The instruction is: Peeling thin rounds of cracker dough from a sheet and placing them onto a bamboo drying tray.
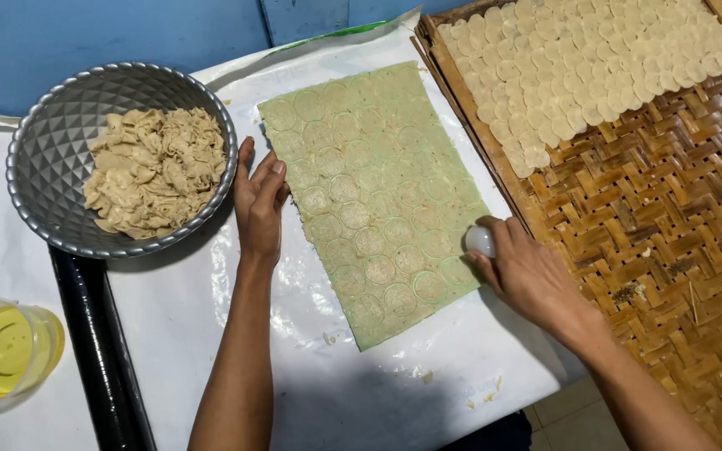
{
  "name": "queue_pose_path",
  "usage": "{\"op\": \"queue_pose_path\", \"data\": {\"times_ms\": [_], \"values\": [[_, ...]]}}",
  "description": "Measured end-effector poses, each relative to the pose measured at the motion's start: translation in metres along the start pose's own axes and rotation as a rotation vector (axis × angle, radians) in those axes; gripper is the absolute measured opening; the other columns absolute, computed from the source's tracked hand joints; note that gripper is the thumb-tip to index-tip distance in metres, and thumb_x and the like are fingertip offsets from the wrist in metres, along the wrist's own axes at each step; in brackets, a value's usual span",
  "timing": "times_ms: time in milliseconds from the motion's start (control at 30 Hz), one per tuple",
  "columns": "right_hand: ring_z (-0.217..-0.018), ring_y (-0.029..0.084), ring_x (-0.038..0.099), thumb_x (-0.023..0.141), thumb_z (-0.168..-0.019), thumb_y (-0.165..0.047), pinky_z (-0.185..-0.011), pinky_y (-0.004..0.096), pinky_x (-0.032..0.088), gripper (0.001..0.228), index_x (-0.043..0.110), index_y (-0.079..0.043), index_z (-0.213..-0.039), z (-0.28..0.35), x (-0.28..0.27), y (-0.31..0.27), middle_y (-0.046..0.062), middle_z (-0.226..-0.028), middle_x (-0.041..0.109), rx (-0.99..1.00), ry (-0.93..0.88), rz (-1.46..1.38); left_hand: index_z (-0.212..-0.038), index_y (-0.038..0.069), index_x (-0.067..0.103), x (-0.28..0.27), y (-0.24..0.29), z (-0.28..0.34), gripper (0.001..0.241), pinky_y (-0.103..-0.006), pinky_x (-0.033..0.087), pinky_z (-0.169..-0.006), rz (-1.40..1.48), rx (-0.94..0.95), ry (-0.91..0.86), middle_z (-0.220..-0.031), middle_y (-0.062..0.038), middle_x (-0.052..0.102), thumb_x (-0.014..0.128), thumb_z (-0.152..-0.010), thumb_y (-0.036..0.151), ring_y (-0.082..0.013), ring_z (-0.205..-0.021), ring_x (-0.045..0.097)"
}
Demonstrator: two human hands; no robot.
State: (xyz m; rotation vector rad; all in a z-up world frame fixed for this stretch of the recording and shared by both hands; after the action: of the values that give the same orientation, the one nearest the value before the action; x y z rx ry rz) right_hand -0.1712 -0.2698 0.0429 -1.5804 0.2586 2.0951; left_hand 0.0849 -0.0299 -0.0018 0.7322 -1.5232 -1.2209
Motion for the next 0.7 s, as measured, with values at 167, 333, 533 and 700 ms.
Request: {"op": "queue_pose_path", "data": {"times_ms": [167, 333, 533, 700], "values": [[-0.071, 0.031, 0.072, 0.037, -0.105, -0.041, -0.066, 0.044, 0.059, 0.049, 0.044, -0.01, -0.143, -0.008, 0.005, -0.007, 0.016, -0.101, 0.061, -0.05, -0.064, 0.087, -0.157, 0.007, 0.025, 0.002, 0.003, 0.002, 0.076, -0.0165, 0.052, -0.089, 0.001, 0.014, -0.006, -0.139, -0.014, 0.053, 0.067, -0.097, 0.028, -0.005, -0.106, 0.056], [-0.071, 0.032, 0.074, 0.033, -0.106, -0.043, -0.062, 0.043, 0.058, 0.047, 0.047, -0.01, -0.137, -0.021, 0.02, -0.006, 0.013, -0.094, 0.06, -0.076, -0.076, 0.154, -0.157, 0.006, 0.024, 0.005, 0.008, 0.003, 0.078, -0.018, 0.051, -0.088, -0.017, 0.02, -0.02, -0.14, -0.016, 0.053, 0.068, -0.097, 0.03, -0.0066, -0.105, 0.055], [-0.071, 0.035, 0.075, 0.028, -0.108, -0.047, -0.061, 0.048, 0.059, 0.05, 0.045, -0.006, -0.133, -0.025, 0.021, -0.005, 0.012, -0.09, 0.059, -0.124, 0.059, 0.334, -0.156, 0.008, 0.026, 0.007, 0.009, 0.005, 0.076, -0.0166, 0.052, -0.09, -0.008, 0.015, -0.004, -0.139, -0.013, 0.053, 0.067, -0.097, 0.029, -0.0049, -0.105, 0.055], [-0.071, 0.037, 0.075, 0.027, -0.109, -0.045, -0.061, 0.047, 0.06, 0.05, 0.049, -0.006, -0.13, -0.021, 0.017, -0.011, 0.015, -0.088, 0.061, -0.103, 0.028, 0.282, -0.158, 0.009, 0.026, 0.005, 0.007, 0.005, 0.076, -0.0197, 0.052, -0.093, -0.017, 0.014, -0.002, -0.143, -0.016, 0.051, 0.068, -0.098, 0.032, -0.0077, -0.11, 0.055]]}}
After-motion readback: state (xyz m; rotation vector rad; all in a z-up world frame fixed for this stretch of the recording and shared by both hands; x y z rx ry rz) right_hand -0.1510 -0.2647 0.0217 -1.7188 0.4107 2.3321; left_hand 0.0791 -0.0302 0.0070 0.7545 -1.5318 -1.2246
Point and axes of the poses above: each hand's wrist, its own z-axis away from the middle knuckle, its own x-axis out of the palm, y = z × x, the point moved 9 cm from there along -z, towards the middle knuckle
